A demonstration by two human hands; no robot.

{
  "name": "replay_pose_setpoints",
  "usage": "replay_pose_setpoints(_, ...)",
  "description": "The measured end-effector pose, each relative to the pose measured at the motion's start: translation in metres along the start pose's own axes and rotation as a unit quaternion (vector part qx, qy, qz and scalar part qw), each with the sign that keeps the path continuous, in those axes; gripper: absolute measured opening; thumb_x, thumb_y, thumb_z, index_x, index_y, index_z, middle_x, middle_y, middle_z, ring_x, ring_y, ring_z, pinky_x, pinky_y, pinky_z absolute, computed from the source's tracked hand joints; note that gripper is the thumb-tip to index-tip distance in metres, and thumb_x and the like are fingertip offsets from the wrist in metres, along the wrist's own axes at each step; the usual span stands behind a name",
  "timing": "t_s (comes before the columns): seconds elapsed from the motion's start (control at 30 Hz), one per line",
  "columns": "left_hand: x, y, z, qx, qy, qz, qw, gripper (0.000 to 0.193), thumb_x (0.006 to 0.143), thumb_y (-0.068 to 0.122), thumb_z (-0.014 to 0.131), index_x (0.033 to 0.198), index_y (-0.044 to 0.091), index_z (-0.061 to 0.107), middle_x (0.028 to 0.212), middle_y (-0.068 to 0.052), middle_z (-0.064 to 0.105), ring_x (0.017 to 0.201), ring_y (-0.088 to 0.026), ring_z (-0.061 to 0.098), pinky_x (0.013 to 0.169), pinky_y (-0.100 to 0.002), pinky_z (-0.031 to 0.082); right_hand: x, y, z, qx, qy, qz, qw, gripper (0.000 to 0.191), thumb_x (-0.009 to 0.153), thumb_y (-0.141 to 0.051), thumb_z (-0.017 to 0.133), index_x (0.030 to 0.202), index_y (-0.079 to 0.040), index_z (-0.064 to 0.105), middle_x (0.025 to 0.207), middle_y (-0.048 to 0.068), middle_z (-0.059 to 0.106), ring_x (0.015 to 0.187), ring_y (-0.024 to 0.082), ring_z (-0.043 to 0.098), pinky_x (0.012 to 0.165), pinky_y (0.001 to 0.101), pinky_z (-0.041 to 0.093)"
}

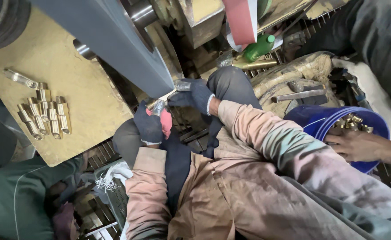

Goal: The person sits on the floor and repeatedly picks up small brass-colored metal parts, rubs them against a grinding wheel using a pink cloth, and places them on a nearby wooden board. The person handles the parts one at a time throughout the clip.

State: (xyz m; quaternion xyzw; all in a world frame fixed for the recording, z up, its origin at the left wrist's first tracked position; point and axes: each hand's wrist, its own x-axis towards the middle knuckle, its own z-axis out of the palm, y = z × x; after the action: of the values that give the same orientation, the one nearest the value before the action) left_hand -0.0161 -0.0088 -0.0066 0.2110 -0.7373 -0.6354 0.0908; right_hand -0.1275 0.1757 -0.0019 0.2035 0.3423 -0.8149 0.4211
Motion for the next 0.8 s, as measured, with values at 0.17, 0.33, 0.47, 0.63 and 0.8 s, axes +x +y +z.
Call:
replay_pose_setpoints(0.17,-0.004,0.024,0.007,0.042,0.013,-0.048,0.998,0.015,0.096,0.005,0.055,0.106,-0.004,0.063,0.065,-0.012,0.061,0.048,-0.022,0.058,0.043,-0.034,0.045,0.035,0.018,-0.024,0.064,-0.086,0.035,0.994,0.026,0.1,-0.013,0.053,0.116,0.003,0.065,0.096,0.015,0.07,0.088,0.028,0.071,0.1,0.054,0.057)
replay_pose_setpoints(0.33,-0.004,0.033,0.015,0.077,0.001,-0.033,0.997,0.019,0.098,0.003,0.057,0.114,-0.004,0.063,0.076,-0.012,0.064,0.061,-0.021,0.061,0.053,-0.034,0.047,0.051,0.028,-0.033,0.085,-0.131,0.064,0.986,0.026,0.103,-0.015,0.052,0.113,0.004,0.065,0.099,0.015,0.069,0.095,0.029,0.071,0.104,0.0525,0.056)
replay_pose_setpoints(0.47,-0.014,0.042,0.014,0.047,-0.016,-0.024,0.998,0.022,0.1,0.002,0.059,0.121,-0.004,0.064,0.084,-0.012,0.067,0.07,-0.02,0.063,0.061,-0.034,0.048,0.03,0.02,-0.015,0.034,-0.063,0.081,0.994,0.025,0.099,-0.017,0.054,0.114,0.0,0.065,0.103,0.014,0.071,0.097,0.028,0.071,0.1,0.0496,0.057)
replay_pose_setpoints(0.63,-0.047,0.061,0.002,-0.041,-0.067,0.068,0.995,0.027,0.103,0.0,0.06,0.129,-0.004,0.064,0.095,-0.011,0.07,0.082,-0.019,0.065,0.071,-0.033,0.05,-0.052,-0.002,0.009,-0.084,-0.045,-0.047,0.994,0.031,0.097,-0.015,0.059,0.122,0.004,0.065,0.111,0.013,0.071,0.102,0.026,0.071,0.096,0.0444,0.058)
replay_pose_setpoints(0.8,-0.103,0.085,0.006,0.012,-0.145,-0.012,0.989,0.057,0.092,-0.002,0.073,0.148,0.0,0.062,0.1,-0.012,0.065,0.076,-0.019,0.063,0.064,-0.034,0.053,-0.136,-0.009,0.015,-0.349,-0.12,-0.182,0.911,0.037,0.096,-0.018,0.068,0.126,0.001,0.061,0.12,0.014,0.07,0.109,0.022,0.067,0.094,0.036,0.058)
